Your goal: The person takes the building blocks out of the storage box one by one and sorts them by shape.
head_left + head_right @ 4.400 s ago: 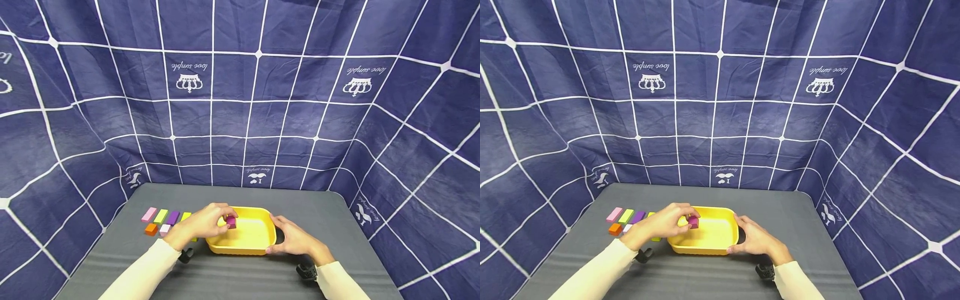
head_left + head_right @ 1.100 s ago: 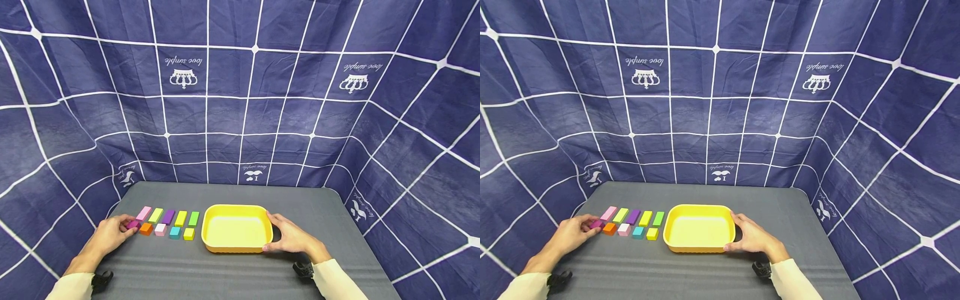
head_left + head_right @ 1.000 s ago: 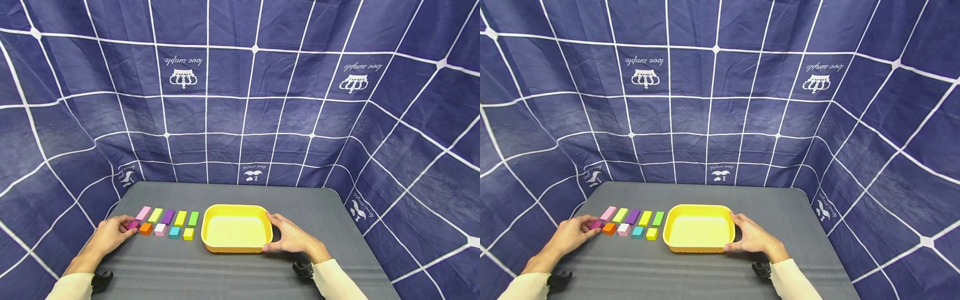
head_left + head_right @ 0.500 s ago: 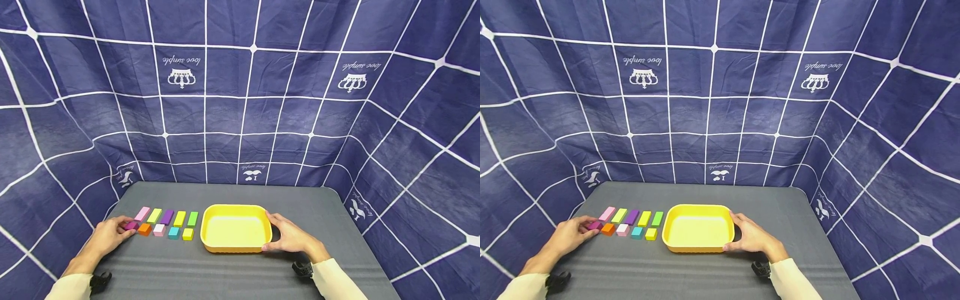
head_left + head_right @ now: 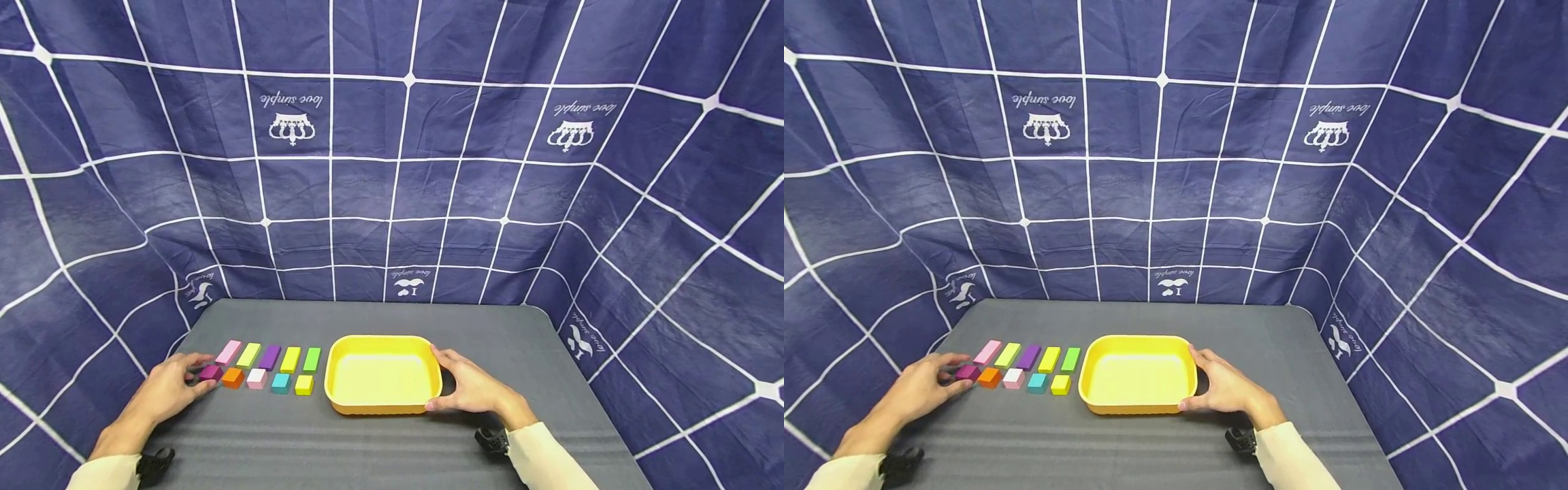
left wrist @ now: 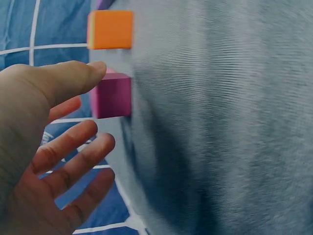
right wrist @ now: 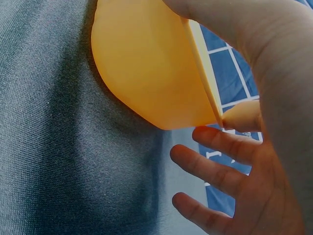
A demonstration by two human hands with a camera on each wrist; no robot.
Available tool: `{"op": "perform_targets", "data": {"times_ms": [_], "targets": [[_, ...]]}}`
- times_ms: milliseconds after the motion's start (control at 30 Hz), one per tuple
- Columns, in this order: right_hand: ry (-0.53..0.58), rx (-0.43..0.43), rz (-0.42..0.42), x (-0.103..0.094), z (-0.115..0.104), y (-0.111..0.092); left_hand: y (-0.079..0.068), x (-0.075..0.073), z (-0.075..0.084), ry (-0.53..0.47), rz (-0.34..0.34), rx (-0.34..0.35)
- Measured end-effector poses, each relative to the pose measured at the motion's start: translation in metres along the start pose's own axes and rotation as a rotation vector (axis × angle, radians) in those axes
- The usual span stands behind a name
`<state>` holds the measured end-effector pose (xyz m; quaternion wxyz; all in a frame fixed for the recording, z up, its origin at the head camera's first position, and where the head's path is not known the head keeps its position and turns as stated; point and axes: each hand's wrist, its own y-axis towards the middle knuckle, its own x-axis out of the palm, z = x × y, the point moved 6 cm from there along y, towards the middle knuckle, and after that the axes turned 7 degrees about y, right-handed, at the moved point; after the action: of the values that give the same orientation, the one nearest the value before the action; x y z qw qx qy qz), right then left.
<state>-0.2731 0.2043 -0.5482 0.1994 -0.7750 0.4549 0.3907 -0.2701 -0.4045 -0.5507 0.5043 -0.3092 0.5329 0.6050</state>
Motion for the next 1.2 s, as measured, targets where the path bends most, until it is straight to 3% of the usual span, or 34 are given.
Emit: {"op": "perform_targets", "data": {"times_ms": [200,400,533,700,1200], "targets": [[-0.012,-0.005,0.005,0.000,-0.001,-0.001,0.006,-0.015,0.010,0.013,0.041,-0.006],[-0.018,-0.004,0.017,0.000,-0.001,-0.003,0.011,-0.025,0.033,0.011,0.083,-0.050],[-0.018,-0.004,0.007,0.002,-0.002,-0.004,0.010,-0.030,0.055,-0.003,0.171,-0.010],[-0.008,-0.004,0.013,0.002,-0.004,-0.002,0.010,-0.031,0.086,-0.034,0.225,0.063],[-0.016,0.001,0.036,0.003,-0.006,-0.007,0.011,-0.008,0.177,-0.052,0.129,0.183]]}}
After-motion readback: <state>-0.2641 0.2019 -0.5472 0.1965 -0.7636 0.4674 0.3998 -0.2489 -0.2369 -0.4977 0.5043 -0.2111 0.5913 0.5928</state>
